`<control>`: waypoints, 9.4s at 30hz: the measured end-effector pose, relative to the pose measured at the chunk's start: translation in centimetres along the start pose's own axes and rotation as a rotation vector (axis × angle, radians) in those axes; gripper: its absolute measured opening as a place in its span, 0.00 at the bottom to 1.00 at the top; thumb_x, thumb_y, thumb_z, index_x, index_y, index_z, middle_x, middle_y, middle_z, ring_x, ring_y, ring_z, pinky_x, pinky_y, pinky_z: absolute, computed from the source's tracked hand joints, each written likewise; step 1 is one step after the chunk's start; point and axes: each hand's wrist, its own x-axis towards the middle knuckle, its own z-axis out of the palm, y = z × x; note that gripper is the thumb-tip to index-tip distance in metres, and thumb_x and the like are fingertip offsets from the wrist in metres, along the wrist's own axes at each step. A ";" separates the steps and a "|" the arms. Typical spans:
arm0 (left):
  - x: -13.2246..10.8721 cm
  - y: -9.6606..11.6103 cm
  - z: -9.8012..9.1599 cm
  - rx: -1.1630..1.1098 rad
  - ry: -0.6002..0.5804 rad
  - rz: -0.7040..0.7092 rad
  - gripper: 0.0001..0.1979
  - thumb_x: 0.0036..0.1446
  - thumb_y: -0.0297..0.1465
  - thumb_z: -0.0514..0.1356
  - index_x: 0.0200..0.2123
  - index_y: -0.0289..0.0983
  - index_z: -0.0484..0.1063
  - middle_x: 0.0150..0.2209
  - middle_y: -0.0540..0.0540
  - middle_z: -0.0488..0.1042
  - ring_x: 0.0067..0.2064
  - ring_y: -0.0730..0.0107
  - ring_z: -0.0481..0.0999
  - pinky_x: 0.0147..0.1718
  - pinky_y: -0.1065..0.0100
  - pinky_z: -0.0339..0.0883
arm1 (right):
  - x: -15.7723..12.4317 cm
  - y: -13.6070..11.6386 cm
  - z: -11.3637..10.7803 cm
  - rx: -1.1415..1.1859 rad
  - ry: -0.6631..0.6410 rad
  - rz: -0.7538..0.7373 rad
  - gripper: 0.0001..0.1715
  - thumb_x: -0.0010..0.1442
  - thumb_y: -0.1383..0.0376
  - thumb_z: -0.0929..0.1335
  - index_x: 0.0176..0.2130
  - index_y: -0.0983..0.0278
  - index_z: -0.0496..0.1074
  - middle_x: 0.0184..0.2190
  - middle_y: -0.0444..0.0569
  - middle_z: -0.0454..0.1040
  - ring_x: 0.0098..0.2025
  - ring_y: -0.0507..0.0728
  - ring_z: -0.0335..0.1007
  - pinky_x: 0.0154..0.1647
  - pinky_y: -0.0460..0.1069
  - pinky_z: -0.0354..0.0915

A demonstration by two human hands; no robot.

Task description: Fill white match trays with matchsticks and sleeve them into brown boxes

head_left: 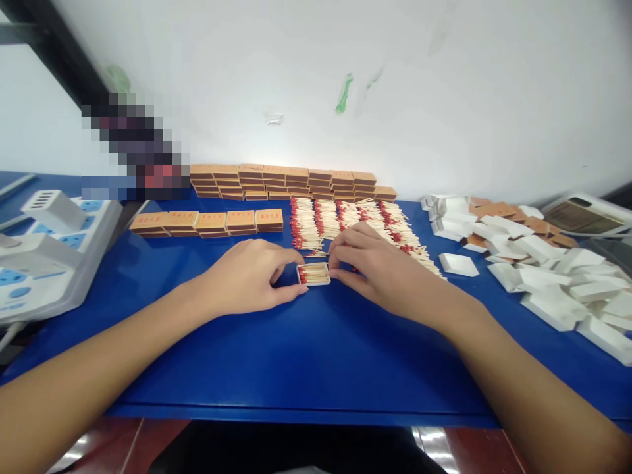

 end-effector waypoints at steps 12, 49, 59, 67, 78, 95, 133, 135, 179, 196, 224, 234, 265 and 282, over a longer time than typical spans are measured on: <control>0.0 0.3 0.1 -0.020 -0.012 0.069 0.15 0.64 0.41 0.65 0.48 0.39 0.82 0.24 0.54 0.72 0.25 0.73 0.70 0.27 0.68 0.54 | 0.4 -0.9 1.0 0.064 0.062 -0.001 0.04 0.72 0.68 0.68 0.41 0.63 0.73 0.42 0.52 0.74 0.49 0.62 0.67 0.51 0.57 0.66; 0.0 0.3 -0.1 -0.007 -0.026 0.053 0.15 0.64 0.43 0.64 0.42 0.38 0.82 0.24 0.53 0.72 0.25 0.73 0.70 0.26 0.67 0.54 | 0.1 -1.5 0.7 0.113 0.087 -0.107 0.13 0.70 0.70 0.68 0.43 0.60 0.83 0.46 0.54 0.79 0.52 0.63 0.72 0.54 0.61 0.71; 0.0 0.5 -0.2 -0.021 -0.027 0.095 0.12 0.63 0.41 0.65 0.42 0.39 0.81 0.23 0.54 0.72 0.24 0.74 0.69 0.26 0.68 0.53 | 0.4 -1.0 1.2 0.068 0.074 0.001 0.08 0.71 0.67 0.69 0.37 0.62 0.76 0.41 0.56 0.77 0.49 0.65 0.71 0.50 0.61 0.71; 0.1 0.5 -0.2 -0.027 -0.040 0.092 0.12 0.64 0.41 0.64 0.41 0.39 0.81 0.24 0.54 0.72 0.25 0.74 0.68 0.26 0.67 0.53 | 0.3 -1.2 1.1 0.094 0.043 -0.013 0.09 0.71 0.66 0.69 0.36 0.63 0.75 0.42 0.55 0.76 0.49 0.63 0.71 0.52 0.59 0.70; 0.1 0.4 -0.1 -0.025 -0.051 0.086 0.12 0.64 0.41 0.65 0.43 0.40 0.81 0.24 0.54 0.72 0.25 0.73 0.69 0.26 0.67 0.53 | 0.3 -1.1 1.3 0.101 0.075 -0.047 0.08 0.73 0.67 0.66 0.41 0.62 0.76 0.41 0.55 0.76 0.49 0.63 0.70 0.50 0.58 0.69; 0.1 0.5 -0.1 -0.019 -0.067 0.088 0.13 0.64 0.41 0.65 0.41 0.38 0.81 0.24 0.54 0.72 0.25 0.73 0.69 0.26 0.67 0.52 | 0.6 -1.3 1.7 0.060 0.068 -0.100 0.09 0.74 0.68 0.65 0.40 0.65 0.73 0.42 0.56 0.76 0.48 0.63 0.70 0.51 0.58 0.69; 0.0 0.3 -0.2 -0.012 -0.043 0.074 0.13 0.63 0.43 0.66 0.43 0.40 0.82 0.24 0.55 0.72 0.25 0.74 0.69 0.26 0.67 0.54 | 0.3 -0.6 1.0 -0.058 0.072 0.020 0.07 0.73 0.67 0.66 0.39 0.63 0.71 0.43 0.55 0.73 0.48 0.64 0.65 0.52 0.60 0.66; 0.0 0.3 -0.2 -0.014 -0.045 0.067 0.13 0.63 0.43 0.66 0.41 0.40 0.81 0.24 0.55 0.72 0.25 0.73 0.69 0.26 0.67 0.55 | 0.2 -1.0 1.1 -0.043 0.045 -0.009 0.07 0.73 0.67 0.66 0.39 0.63 0.72 0.44 0.55 0.73 0.50 0.64 0.65 0.54 0.60 0.66; 0.1 0.6 -0.3 -0.023 -0.038 0.108 0.15 0.63 0.40 0.65 0.28 0.38 0.70 0.22 0.54 0.70 0.24 0.75 0.67 0.25 0.68 0.52 | 0.5 -1.8 1.4 0.068 0.064 -0.018 0.07 0.72 0.69 0.65 0.40 0.61 0.72 0.41 0.54 0.75 0.49 0.64 0.68 0.50 0.59 0.67; 0.0 0.5 -0.3 -0.021 -0.048 0.084 0.13 0.64 0.41 0.65 0.42 0.38 0.81 0.23 0.54 0.72 0.24 0.73 0.70 0.25 0.68 0.53 | 0.0 -1.8 0.6 0.126 0.088 -0.099 0.17 0.65 0.75 0.66 0.41 0.58 0.82 0.48 0.55 0.77 0.52 0.64 0.71 0.53 0.61 0.69; -0.1 0.5 -0.3 -0.050 -0.081 0.116 0.13 0.63 0.41 0.65 0.45 0.40 0.82 0.24 0.55 0.72 0.25 0.74 0.69 0.26 0.67 0.54 | 1.4 1.4 3.1 -0.034 0.176 0.058 0.06 0.71 0.68 0.68 0.41 0.64 0.76 0.40 0.55 0.75 0.47 0.64 0.65 0.51 0.59 0.65; -0.1 0.6 -0.1 -0.041 -0.081 0.114 0.13 0.63 0.41 0.66 0.44 0.40 0.82 0.24 0.55 0.72 0.25 0.74 0.68 0.26 0.67 0.53 | 1.9 1.8 2.9 -0.117 0.142 0.051 0.08 0.72 0.69 0.65 0.40 0.63 0.72 0.41 0.57 0.74 0.46 0.65 0.63 0.50 0.59 0.64; 0.0 0.1 0.0 0.008 -0.006 0.066 0.15 0.63 0.43 0.65 0.44 0.39 0.81 0.24 0.54 0.73 0.26 0.72 0.70 0.28 0.67 0.54 | 0.3 -1.1 0.8 0.007 -0.028 0.001 0.07 0.74 0.68 0.62 0.42 0.62 0.68 0.46 0.57 0.73 0.51 0.65 0.67 0.55 0.60 0.66; 0.0 0.4 -0.2 0.007 -0.023 0.057 0.15 0.63 0.43 0.65 0.43 0.38 0.81 0.24 0.53 0.73 0.26 0.71 0.71 0.27 0.67 0.54 | 0.6 -1.3 1.4 0.089 0.090 -0.014 0.08 0.72 0.70 0.64 0.41 0.61 0.71 0.44 0.56 0.75 0.51 0.64 0.68 0.53 0.60 0.68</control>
